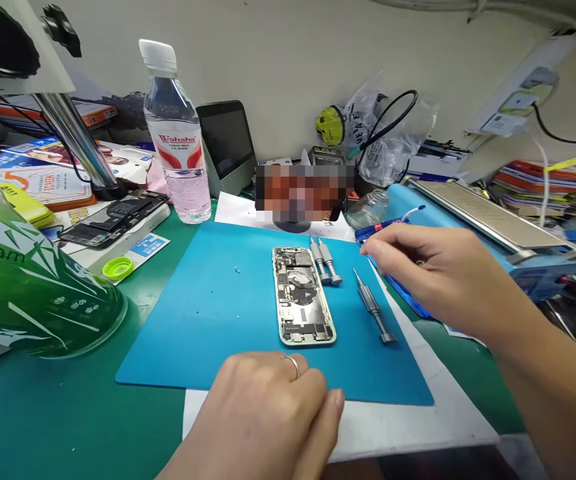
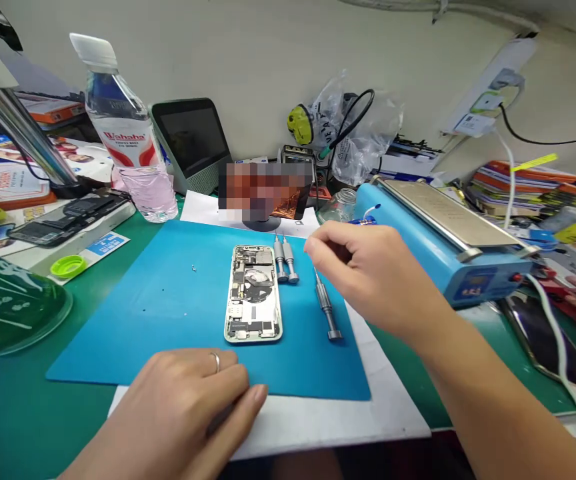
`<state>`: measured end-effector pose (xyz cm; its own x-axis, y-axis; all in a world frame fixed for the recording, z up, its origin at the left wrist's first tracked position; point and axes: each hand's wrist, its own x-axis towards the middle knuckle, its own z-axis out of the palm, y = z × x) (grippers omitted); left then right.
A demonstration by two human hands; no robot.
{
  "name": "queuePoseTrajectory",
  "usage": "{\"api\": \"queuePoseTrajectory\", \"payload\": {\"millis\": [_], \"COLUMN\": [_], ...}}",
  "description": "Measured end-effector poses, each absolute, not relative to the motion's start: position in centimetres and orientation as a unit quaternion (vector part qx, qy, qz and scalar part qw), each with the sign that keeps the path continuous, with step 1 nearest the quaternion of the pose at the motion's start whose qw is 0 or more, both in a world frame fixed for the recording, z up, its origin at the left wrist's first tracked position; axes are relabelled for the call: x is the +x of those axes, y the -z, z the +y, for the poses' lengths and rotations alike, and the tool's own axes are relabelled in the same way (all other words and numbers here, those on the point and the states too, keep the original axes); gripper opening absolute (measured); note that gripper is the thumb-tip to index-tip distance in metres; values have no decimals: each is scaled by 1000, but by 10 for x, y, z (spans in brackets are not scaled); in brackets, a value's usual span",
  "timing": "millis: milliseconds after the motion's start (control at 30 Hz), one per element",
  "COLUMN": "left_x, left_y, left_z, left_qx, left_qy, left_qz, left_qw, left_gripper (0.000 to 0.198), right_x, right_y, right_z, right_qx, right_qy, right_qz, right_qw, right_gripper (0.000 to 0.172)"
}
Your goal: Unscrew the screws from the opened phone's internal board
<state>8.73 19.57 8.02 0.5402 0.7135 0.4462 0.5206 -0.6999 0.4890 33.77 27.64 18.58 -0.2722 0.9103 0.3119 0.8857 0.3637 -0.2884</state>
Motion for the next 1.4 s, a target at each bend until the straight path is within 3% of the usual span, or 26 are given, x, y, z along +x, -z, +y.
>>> {"api": "queuePoseTrajectory", "payload": {"millis": [167, 333, 467, 1067, 1400], "left_x": [86, 85, 85, 84, 87], "left_y": [-84, -89, -92, -101, -104], "left_z": [196, 197, 197, 193, 195], "left_qx": [873, 873, 874, 870, 870], "left_qy": [-288, -272, -254, -181, -171], "left_qz": [363, 370, 377, 409, 415], "left_qw": [152, 163, 172, 208, 205], "left_gripper": [36, 38, 39, 30, 26], "right_x": [355, 375, 378, 384, 378], "right_y": [-173, -154, -155, -131, -118], "right_z": [247, 228, 221, 204, 199], "right_qx": [-611, -615, -603, -578, -573], "right_qy": [-53, -87, -135, -201, -127], "right_qz": [-777, -775, -780, -776, -786], "right_qw": [138, 115, 103, 156, 195], "right_gripper": [22, 41, 41, 48, 42]}}
